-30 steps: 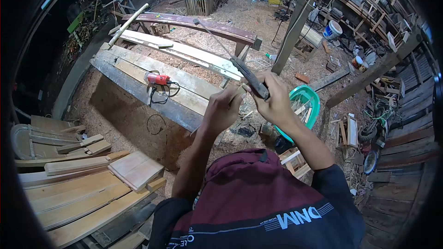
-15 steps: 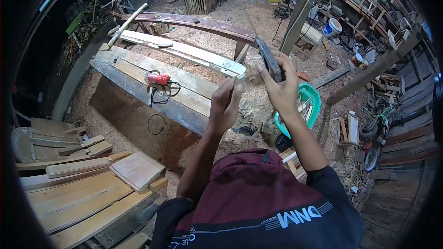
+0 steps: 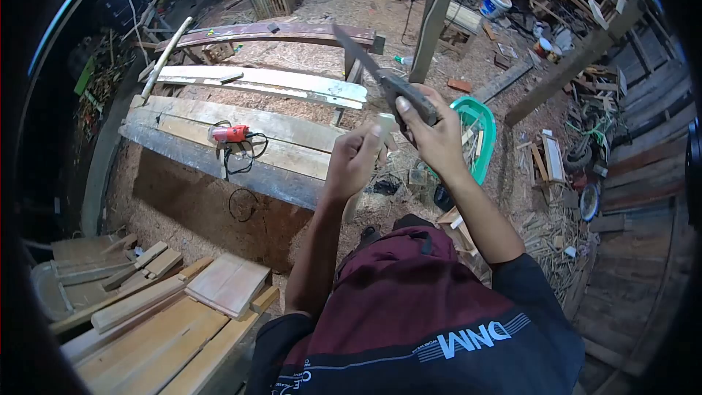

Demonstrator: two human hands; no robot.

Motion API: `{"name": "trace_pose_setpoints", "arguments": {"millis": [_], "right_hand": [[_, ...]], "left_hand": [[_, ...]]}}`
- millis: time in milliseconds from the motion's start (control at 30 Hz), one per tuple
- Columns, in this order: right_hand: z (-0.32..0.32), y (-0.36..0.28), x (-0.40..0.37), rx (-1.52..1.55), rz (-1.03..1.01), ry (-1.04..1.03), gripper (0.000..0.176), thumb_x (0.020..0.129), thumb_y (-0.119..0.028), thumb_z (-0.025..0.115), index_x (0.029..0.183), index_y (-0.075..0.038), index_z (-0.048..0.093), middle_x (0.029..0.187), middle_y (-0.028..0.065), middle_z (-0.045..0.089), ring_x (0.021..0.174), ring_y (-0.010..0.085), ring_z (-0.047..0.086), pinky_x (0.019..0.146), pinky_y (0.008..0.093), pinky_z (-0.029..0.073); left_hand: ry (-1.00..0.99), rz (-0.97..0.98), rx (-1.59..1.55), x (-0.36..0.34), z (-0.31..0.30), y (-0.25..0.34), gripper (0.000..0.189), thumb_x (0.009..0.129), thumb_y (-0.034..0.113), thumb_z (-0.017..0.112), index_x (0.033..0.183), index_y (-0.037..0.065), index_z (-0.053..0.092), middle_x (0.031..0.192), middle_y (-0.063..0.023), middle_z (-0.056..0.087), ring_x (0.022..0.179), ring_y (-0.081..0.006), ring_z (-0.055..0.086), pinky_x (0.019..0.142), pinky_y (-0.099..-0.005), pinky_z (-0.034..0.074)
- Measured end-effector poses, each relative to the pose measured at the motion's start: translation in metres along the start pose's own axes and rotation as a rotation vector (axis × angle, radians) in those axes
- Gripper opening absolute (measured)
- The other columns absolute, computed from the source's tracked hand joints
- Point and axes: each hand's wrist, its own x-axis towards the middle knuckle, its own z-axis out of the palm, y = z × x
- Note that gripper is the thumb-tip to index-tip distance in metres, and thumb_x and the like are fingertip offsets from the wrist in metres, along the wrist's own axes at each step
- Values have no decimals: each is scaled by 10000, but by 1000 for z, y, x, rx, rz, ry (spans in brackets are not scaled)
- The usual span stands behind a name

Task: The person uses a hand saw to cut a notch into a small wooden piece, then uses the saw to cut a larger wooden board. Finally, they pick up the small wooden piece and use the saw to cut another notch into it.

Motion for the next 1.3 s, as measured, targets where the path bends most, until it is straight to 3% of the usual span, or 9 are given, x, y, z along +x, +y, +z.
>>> {"name": "trace_pose_setpoints", "arguments": {"millis": [100,133,233,400,533,800,1033,1200,1300], "right_hand": [[-12,11,-3,-265,-181,203,216,901,-171,729,968,28,680,1135,106,583,1065,173,552,894,263,434],[-15,12,-8,-247,-163,252,200,895,-162,736,923,18,653,1118,112,565,1044,193,538,880,271,417],[-33,26,-30,-232,-35,365,214,900,-157,736,906,12,605,1115,107,535,960,149,528,790,269,425],[-63,41,-75,22,99,445,211,896,-153,746,922,-22,582,756,-13,553,684,60,478,614,242,405],[-98,47,-110,-95,112,471,192,904,-53,707,1048,-2,592,971,24,650,799,67,546,730,234,456],[-192,2,-181,120,179,674,152,891,-17,687,1017,2,603,993,95,685,821,124,648,726,285,527],[-224,-22,-218,307,19,915,200,884,-1,694,998,-48,536,1010,125,683,814,162,668,726,297,548],[-235,-38,-223,215,-76,915,226,887,46,675,1012,-16,497,993,148,677,839,170,674,727,302,558],[-235,-43,-220,169,-120,883,223,888,48,675,1011,-12,500,976,131,675,837,156,669,735,292,552]], "left_hand": [[45,-17,-395,14,9,-3,326,1060,216,419,1097,-27,633,862,-31,607,756,-89,556,701,-253,464],[-27,-10,-413,18,3,-10,344,1055,204,417,1245,-46,557,971,-66,618,845,-122,583,781,-278,489],[29,3,-467,36,16,-21,354,1055,201,415,1277,-52,526,990,-88,624,851,-144,602,806,-305,514],[33,-90,-618,63,56,-34,306,1055,147,396,1280,-40,484,1204,-203,584,1108,-317,620,1022,-482,499],[15,-11,-650,75,98,-33,290,1062,125,379,1283,-54,437,1270,-292,546,1225,-397,557,1069,-510,473],[144,-14,-736,70,174,-34,320,1068,138,340,1287,-95,351,1332,-317,492,1265,-404,523,1110,-503,449],[222,-129,-791,18,222,-38,326,1070,134,336,1307,-90,336,1348,-308,487,1301,-402,493,1122,-501,436],[197,-299,-775,-25,205,-56,356,981,63,533,1324,45,440,1250,-148,578,1025,-222,603,852,-387,544],[277,-295,-558,-47,193,-70,369,971,54,547,1329,62,456,1195,-135,598,1013,-210,601,819,-371,547]]}}
